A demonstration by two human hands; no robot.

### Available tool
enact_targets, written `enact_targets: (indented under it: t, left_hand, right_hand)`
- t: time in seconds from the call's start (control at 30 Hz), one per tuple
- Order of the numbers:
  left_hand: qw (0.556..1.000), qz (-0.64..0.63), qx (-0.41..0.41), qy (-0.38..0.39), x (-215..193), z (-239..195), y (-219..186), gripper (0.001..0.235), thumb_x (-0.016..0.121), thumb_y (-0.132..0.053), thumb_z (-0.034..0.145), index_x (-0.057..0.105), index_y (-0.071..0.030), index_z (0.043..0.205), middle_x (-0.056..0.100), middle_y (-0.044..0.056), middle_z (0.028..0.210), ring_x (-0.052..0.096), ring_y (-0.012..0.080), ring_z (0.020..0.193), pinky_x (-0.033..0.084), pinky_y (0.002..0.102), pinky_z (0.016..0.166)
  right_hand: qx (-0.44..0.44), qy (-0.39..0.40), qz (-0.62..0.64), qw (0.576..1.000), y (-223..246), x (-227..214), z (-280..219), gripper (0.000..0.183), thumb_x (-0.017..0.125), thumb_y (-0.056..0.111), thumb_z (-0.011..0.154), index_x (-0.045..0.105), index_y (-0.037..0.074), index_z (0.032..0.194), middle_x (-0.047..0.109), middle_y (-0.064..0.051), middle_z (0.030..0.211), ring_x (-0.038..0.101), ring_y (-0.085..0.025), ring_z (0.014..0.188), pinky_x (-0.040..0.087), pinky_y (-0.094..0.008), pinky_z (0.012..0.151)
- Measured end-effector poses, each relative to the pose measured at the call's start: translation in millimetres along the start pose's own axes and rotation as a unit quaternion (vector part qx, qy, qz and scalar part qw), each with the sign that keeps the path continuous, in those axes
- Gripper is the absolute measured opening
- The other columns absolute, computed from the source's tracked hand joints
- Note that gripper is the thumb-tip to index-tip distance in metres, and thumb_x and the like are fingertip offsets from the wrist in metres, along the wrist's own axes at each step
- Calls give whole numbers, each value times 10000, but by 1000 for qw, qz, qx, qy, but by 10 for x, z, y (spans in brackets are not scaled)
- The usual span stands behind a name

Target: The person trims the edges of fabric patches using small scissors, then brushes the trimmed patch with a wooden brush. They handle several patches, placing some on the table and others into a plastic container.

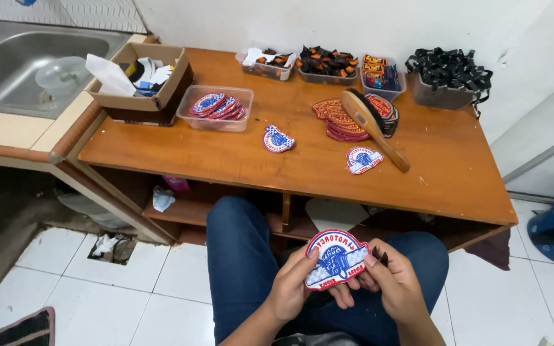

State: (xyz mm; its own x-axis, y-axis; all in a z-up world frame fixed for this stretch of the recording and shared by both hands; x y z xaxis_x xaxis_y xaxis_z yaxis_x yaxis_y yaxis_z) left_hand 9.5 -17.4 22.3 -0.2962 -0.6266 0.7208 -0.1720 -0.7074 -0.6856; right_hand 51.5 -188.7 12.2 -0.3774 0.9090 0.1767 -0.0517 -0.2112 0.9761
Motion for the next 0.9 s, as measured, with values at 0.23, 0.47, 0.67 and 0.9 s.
enact_targets:
  t: [0.23,0.47,0.67,0.9]
  left_hand:
    - [999,11,40,2,-79,58,-174,671,319,-400,1096,467,149,1453,668,368,919,671,364,624,597,399,583]
    - [990,-74,-115,20,-224,109,26,822,219,-582,1100,500,89,1482,697,311,1053,710,371,707,612,391,567]
    - [995,-85,-61,-2,-153,121,-38,614,374,-387,1116,403,4,1589,683,309,967,659,300,549,504,294,401]
    - [999,-24,-47,3,-21,139,-128,705,357,-609,1022,488,-53,1435,534,130,695,521,150,447,336,188,346]
  right_hand:
    - [35,7,-35,999,-42,-17,147,298,522,197,1048,524,35,797,453,-52,554,394,-115,506,343,-264,463]
    - [78,18,-125,989,-81,9,190,316,529,220,1047,527,76,767,480,-18,577,415,-92,511,347,-254,462]
    - [77,7,-155,985,-175,-1,166,316,535,224,1053,524,80,773,469,-10,597,398,-88,525,321,-254,476]
    - [88,-28,-49,995,-211,-3,137,367,528,244,1058,411,114,735,364,2,562,338,-95,476,267,-251,443]
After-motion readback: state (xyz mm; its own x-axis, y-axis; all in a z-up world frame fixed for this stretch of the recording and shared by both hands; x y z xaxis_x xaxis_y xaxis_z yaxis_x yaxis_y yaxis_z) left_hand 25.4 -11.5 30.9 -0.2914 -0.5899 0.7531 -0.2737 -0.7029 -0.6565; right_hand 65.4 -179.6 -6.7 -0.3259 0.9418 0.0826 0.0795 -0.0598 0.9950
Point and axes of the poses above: each hand's wrist, its own z-axis towards the middle knuckle, its own x-axis out of the palm, y = z × x, the point moved 4 cm from there along z, towards the middle knuckle
